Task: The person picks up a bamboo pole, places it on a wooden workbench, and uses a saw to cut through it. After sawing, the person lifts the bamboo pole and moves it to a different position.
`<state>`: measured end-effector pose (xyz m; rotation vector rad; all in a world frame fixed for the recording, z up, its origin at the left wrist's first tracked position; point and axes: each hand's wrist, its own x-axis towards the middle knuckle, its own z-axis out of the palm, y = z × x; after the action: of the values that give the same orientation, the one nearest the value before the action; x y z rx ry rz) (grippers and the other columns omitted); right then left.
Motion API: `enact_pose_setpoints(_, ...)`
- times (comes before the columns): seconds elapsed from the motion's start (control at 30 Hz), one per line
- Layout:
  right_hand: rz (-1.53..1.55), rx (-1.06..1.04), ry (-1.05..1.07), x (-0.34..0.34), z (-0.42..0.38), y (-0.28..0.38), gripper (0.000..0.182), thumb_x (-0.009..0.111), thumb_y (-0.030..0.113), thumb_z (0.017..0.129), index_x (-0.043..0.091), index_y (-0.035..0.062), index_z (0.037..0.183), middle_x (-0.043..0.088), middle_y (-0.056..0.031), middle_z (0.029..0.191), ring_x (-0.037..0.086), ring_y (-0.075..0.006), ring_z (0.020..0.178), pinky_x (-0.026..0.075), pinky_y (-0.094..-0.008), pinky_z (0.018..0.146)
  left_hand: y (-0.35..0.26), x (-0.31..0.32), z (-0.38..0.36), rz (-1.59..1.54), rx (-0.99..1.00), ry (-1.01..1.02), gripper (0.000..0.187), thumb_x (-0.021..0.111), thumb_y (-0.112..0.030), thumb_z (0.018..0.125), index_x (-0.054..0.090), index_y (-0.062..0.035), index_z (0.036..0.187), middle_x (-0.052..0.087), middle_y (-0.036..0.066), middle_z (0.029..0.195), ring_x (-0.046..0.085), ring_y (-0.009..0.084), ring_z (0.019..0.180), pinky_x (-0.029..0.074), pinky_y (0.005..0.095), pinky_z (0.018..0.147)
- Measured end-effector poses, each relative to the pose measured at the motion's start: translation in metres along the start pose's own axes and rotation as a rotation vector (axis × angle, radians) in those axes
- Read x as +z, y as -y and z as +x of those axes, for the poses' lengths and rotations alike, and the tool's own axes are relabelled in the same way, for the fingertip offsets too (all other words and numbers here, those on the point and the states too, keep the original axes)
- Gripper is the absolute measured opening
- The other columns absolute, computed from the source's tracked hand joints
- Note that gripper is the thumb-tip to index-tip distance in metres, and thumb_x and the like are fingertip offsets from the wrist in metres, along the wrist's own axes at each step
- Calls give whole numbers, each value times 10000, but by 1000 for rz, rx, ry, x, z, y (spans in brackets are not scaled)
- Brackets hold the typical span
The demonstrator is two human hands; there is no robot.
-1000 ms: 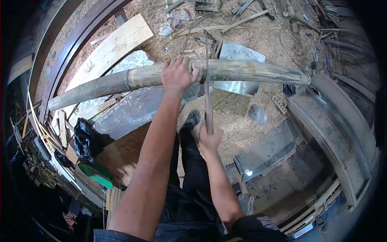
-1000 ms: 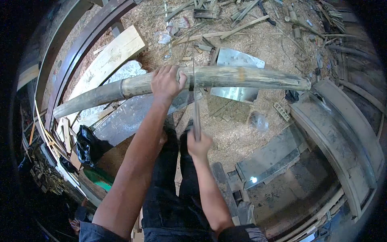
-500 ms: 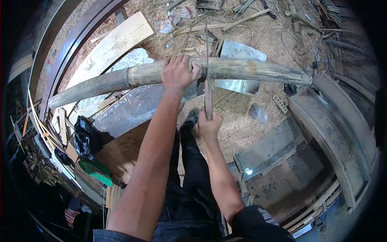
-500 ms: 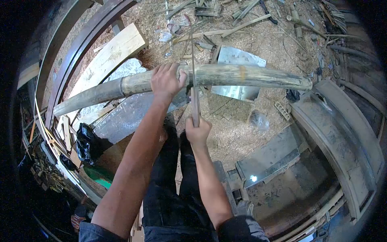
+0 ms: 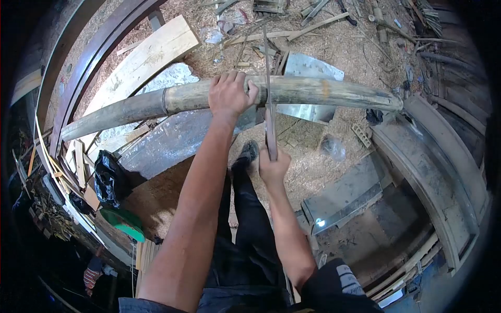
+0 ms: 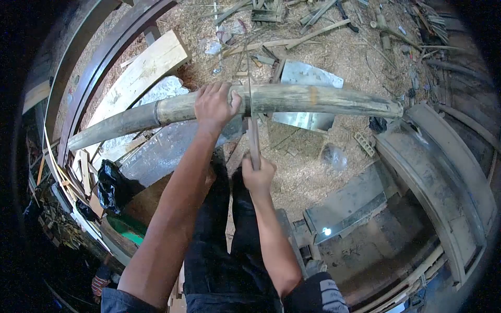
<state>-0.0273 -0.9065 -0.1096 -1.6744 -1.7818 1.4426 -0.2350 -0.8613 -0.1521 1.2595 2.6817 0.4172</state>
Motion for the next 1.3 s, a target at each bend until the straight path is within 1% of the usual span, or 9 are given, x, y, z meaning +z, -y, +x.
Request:
enact_pose_setpoints(0.1, -195, -101, -90, -17, -68, -14, 244, 677, 145, 872, 640, -6, 685, 544, -124, 530, 607, -181, 507, 446, -357, 506, -1, 0, -6, -26, -3, 3, 331, 579, -317, 865, 741, -90, 1044, 735, 122, 1025, 682, 292, 1010, 465, 433, 999)
enact_pose_setpoints(0.2, 73, -22, -94, -25, -108, -47, 220, 702, 157, 837, 650, -7, 701, 541, -122, 524, 616, -187, 510, 454, -354, 513, 3, 3, -1, 17, 18, 2, 325, 584, -314, 865, 740, -89, 1039, 734, 119, 1022, 683, 292, 1002, 469, 438, 986)
enact_pose_setpoints(0.27, -132, 95, -38, -13, -66, -15, 232, 677, 146, 835, 618, -20, 685, 518, -140, 527, 579, -177, 485, 436, -362, 500, 0, 1, -5, -3, 8, -5, 317, 589, -314, 863, 739, -91, 1030, 734, 116, 1017, 684, 286, 991, 475, 434, 966)
enact_pose_setpoints(0.43, 62, -68, -31, 10, 16, 3, 305, 666, 194, 871, 583, -22, 673, 486, -170, 543, 517, -184, 462, 404, -391, 493, 2, 4, -1, 7, 24, -43, 303, 592, -309, 863, 740, -91, 1014, 735, 114, 1004, 686, 279, 978, 486, 420, 937)
enact_pose_setpoints(0.6, -6, -47, -94, -18, -83, -18, 244, 709, 188, 847, 659, -13, 717, 569, -186, 565, 655, -283, 532, 469, -422, 532, 0, 4, 2, -13, 53, -93, 300, 589, -311, 866, 740, -92, 1003, 735, 121, 987, 690, 280, 969, 491, 415, 927)
enact_pose_setpoints(0.67, -99, 94, -29, -16, -77, -31, 238, 694, 179, 842, 650, -20, 719, 561, -194, 565, 640, -278, 517, 462, -415, 526, 1, 3, -4, -9, 35, -58, 299, 587, -309, 868, 740, -91, 1003, 735, 122, 984, 691, 283, 962, 490, 416, 938)
enact_pose_setpoints(0.8, -31, -13, -30, 4, 9, 7, 269, 674, 173, 841, 595, -20, 671, 501, -159, 529, 581, -214, 489, 421, -401, 503, 2, 11, -6, 7, 80, -172, 280, 581, -335, 848, 694, -80, 818, 710, 111, 871, 679, 276, 861, 496, 411, 883)
enact_pose_setpoints(1.0, -32, -45, -54, -24, -89, -12, 239, 662, 182, 870, 633, -21, 748, 515, -157, 560, 580, -198, 502, 452, -363, 531, 2, 3, 0, -1, 58, -94, 288, 588, -300, 865, 734, -87, 991, 735, 118, 979, 692, 291, 946, 487, 411, 956)
enact_pose_setpoints(1.3, 96, 41, -12, 6, 13, 13, 283, 662, 172, 868, 571, -11, 671, 467, -125, 539, 516, -143, 491, 420, -370, 504, 1, 1, -1, -21, 36, -38, 312, 583, -305, 865, 735, -79, 1017, 728, 120, 975, 684, 293, 927, 485, 426, 925)
